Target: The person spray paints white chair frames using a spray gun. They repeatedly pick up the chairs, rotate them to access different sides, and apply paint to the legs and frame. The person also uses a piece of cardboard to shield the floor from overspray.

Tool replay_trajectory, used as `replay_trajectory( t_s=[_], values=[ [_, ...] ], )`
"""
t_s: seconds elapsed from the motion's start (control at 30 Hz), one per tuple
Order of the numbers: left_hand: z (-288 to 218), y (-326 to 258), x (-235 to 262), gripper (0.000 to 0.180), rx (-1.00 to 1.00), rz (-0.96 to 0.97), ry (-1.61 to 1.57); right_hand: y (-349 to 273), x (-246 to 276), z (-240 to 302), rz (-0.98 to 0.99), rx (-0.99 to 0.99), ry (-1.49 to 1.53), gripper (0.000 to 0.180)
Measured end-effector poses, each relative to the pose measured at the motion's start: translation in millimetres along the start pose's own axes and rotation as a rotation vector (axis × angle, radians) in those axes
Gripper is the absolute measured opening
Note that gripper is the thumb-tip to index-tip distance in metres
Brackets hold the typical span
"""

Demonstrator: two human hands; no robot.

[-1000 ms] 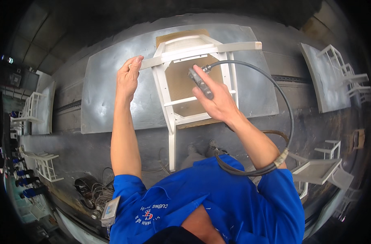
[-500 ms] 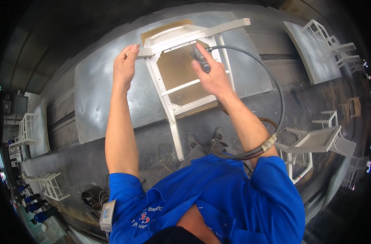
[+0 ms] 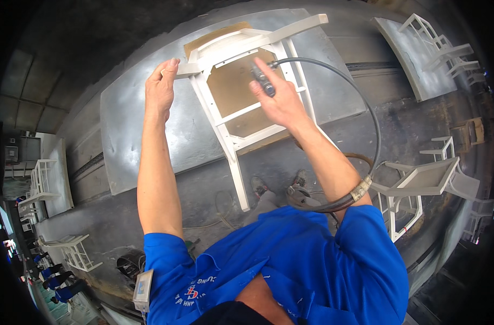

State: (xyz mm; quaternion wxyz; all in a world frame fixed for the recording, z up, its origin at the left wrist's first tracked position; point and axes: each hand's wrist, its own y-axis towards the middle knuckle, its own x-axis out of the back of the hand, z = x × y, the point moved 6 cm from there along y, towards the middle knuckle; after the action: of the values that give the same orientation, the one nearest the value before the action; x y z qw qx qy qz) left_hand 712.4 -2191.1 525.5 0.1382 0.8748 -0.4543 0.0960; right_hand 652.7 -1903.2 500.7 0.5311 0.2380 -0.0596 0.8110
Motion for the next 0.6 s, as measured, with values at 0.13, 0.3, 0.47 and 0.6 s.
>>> replay_trajectory(
  t_s=[0.13, 0.3, 0.47, 0.6],
  values=[
    [-5.6, -1.0, -2.1, 0.047, -0.027, 0.027, -0.025, -4.9, -23.2, 9.1, 0.091, 0.053, 0.106, 0.063],
    [-1.9, -0.7, -0.8, 0.047, 0.002, 0.000, 0.024, -11.6, -25.3, 6.5, 0.120, 0.035, 0.141, 0.061],
    [1.0, 4.6, -2.1, 0.047, -0.020, 0.017, -0.003, -21.1, 13.6, -11.2, -0.015, -0.012, 0.072, 0.060],
    [6.8, 7.8, -1.0, 0.047, -0.026, -0.026, -0.013, -33.1, 51.8, -21.0, -0.077, -0.106, 0.097, 0.059]
  ],
)
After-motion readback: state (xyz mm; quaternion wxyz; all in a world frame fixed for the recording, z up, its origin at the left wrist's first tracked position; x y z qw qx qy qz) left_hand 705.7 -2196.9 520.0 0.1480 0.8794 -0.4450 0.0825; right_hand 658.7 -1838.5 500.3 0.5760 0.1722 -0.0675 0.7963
